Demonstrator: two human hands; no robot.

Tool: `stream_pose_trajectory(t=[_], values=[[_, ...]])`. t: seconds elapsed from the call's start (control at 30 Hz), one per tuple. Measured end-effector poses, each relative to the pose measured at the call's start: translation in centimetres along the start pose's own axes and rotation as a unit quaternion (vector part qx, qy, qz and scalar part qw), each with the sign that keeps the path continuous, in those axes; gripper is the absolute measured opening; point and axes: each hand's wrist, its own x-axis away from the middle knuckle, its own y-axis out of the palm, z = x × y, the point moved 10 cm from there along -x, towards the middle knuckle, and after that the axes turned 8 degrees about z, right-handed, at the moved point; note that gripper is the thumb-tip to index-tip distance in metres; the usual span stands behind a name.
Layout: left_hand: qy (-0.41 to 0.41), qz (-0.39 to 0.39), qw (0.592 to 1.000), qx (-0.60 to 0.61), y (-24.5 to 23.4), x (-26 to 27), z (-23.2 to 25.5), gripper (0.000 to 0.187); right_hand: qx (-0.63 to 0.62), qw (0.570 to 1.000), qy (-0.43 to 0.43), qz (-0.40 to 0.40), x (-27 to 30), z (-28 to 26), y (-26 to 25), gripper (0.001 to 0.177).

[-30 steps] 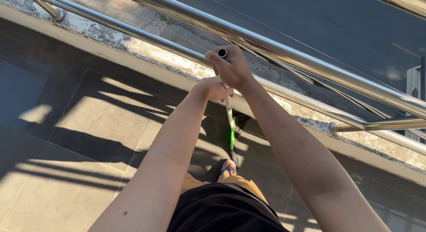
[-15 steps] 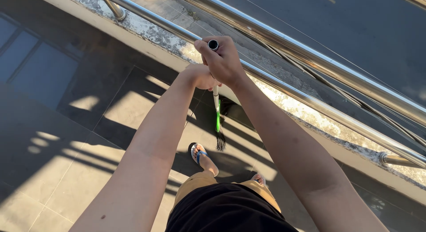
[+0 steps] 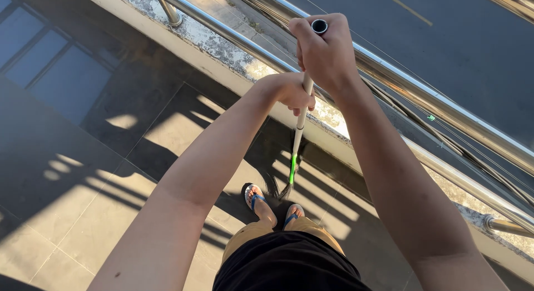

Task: Sweeping the floor of a balcony using a broom and a dustpan.

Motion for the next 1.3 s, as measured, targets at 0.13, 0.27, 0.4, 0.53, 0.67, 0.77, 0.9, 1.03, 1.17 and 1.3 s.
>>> stream_pose_trajectory(t=[0.13, 0.27, 0.4, 0.53, 0.67, 0.77, 0.9, 1.03, 1.17, 1.3], values=[[0.015, -0.014, 0.999, 0.025, 3.9, -1.2, 3.2, 0.026, 0.05, 0.999, 0.001, -0.001, 1.6, 0.5, -2.8, 0.046], [0.018, -0.04, 0.998, 0.054, 9.3, -1.6, 6.7, 0.034, 0.116, 0.989, 0.09, 0.01, 4.9, 3.6, -7.2, 0.046], [0.036, -0.049, 0.99, 0.124, 15.0, -3.1, 10.2, 0.043, 0.159, 0.974, 0.158, 0.02, 7.8, 8.7, -12.5, 0.046], [0.03, 0.018, 0.995, 0.092, 21.8, -9.1, 6.6, 0.042, 0.163, 0.97, 0.177, -0.03, 10.6, 13.3, -13.0, 0.045], [-0.019, 0.052, 0.998, 0.022, 19.7, -8.1, 4.8, 0.041, 0.18, 0.954, 0.225, -0.08, 11.3, 17.0, -10.3, 0.04], [-0.057, 0.046, 0.997, 0.005, 15.5, -6.3, 3.2, 0.04, 0.128, 0.97, 0.193, -0.069, 9.2, 17.0, -7.4, 0.046], [-0.091, 0.058, 0.994, -0.027, 7.9, -4.8, -0.8, 0.033, 0.026, 0.99, 0.136, -0.024, 4.2, 14.0, -2.7, 0.047], [-0.106, 0.1, 0.989, -0.039, -0.1, -2.8, -7.1, 0.036, -0.042, 0.993, 0.106, -0.019, -1.3, 12.7, 4.9, 0.046], [-0.105, 0.18, 0.976, -0.056, -9.2, 0.0, -14.6, 0.047, -0.092, 0.994, 0.048, -0.015, -6.4, 9.9, 13.8, 0.044], [-0.106, 0.211, 0.967, -0.093, -17.1, 1.9, -21.6, 0.045, -0.143, 0.989, 0.027, 0.003, -11.2, 8.0, 21.4, 0.045]])
